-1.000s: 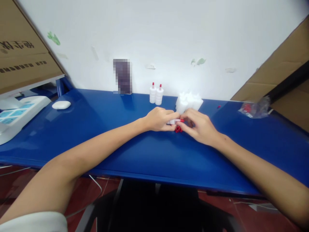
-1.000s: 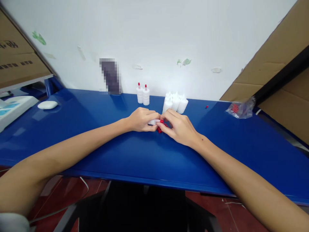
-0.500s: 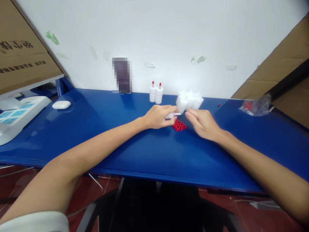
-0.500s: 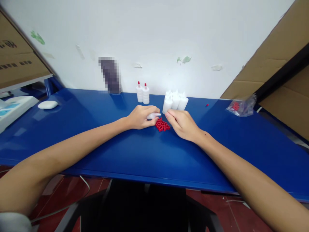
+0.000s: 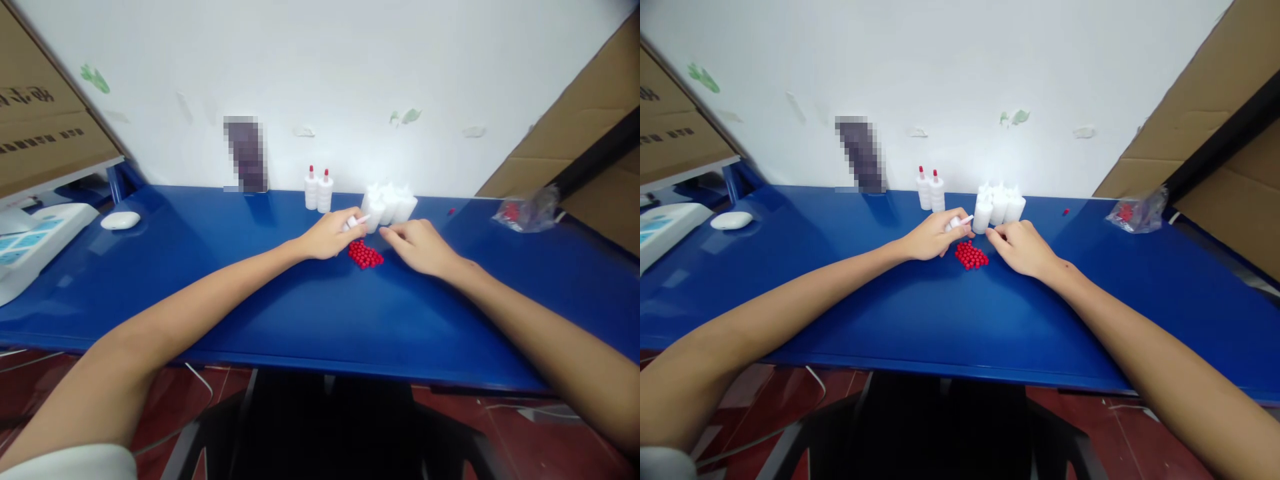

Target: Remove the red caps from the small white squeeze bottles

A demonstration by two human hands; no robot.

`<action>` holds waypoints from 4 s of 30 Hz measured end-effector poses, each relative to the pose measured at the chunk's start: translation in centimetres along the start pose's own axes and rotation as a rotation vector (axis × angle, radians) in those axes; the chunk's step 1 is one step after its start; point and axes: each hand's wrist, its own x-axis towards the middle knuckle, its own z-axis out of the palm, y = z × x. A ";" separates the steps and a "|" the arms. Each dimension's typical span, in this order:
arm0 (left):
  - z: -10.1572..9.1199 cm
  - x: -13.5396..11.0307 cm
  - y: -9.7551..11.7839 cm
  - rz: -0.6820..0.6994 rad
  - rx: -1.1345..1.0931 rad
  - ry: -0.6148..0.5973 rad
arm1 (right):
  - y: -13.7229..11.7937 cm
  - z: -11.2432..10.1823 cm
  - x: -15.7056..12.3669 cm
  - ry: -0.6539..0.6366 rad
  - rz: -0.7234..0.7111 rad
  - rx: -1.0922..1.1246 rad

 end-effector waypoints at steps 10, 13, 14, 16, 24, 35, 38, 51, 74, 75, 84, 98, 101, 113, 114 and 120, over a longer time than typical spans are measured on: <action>0.0 0.3 -1.0 -0.102 -0.208 -0.025 | 0.3 0.0 0.0 -0.111 -0.057 -0.011; 0.0 0.3 -0.9 -0.085 -0.209 -0.039 | 0.6 -0.1 0.0 -0.156 -0.071 0.050; 0.0 0.3 -0.9 -0.082 -0.210 -0.042 | 0.7 -0.2 0.1 -0.168 -0.066 0.092; 0.0 0.3 -1.0 -0.084 -0.212 -0.043 | 1.0 -0.2 0.2 -0.194 -0.041 0.196; 0.1 0.4 -1.0 -0.074 -0.215 -0.051 | 1.5 -0.3 0.6 -0.268 0.037 0.406; 0.1 0.3 -0.9 -0.065 -0.205 -0.034 | 1.5 -0.4 0.6 -0.274 0.023 0.345; 0.1 0.3 -1.1 -0.065 -0.222 -0.032 | 1.3 -0.4 0.6 -0.268 0.019 0.316; 0.1 0.4 -1.7 -0.060 -0.259 -0.002 | 0.8 -0.2 0.1 -0.240 -0.072 0.150; 0.4 -0.3 -0.7 -0.006 -0.035 0.237 | 0.4 -0.2 0.0 -0.267 -0.127 0.077; 0.4 -0.4 -0.7 0.010 -0.013 0.242 | 0.4 -0.2 0.0 -0.264 -0.130 0.078; 0.6 -0.3 -1.7 0.100 -0.151 0.119 | 0.5 -0.1 0.0 -0.254 -0.148 0.068; 0.6 -0.1 -2.0 0.062 -0.233 0.053 | 0.4 -0.3 -0.1 -0.257 -0.172 0.077; 0.6 -0.1 -1.9 0.059 -0.237 0.045 | 0.4 -0.3 -0.1 -0.263 -0.174 0.091; 0.6 -0.2 -1.6 0.039 -0.274 0.023 | 0.3 -0.3 -0.2 -0.272 -0.179 0.106; 0.6 -0.2 -1.6 0.037 -0.273 0.021 | 0.3 -0.3 -0.2 -0.270 -0.181 0.108; 0.6 -0.4 -1.5 0.043 -0.282 0.013 | 0.1 -0.4 -0.2 -0.269 -0.186 0.126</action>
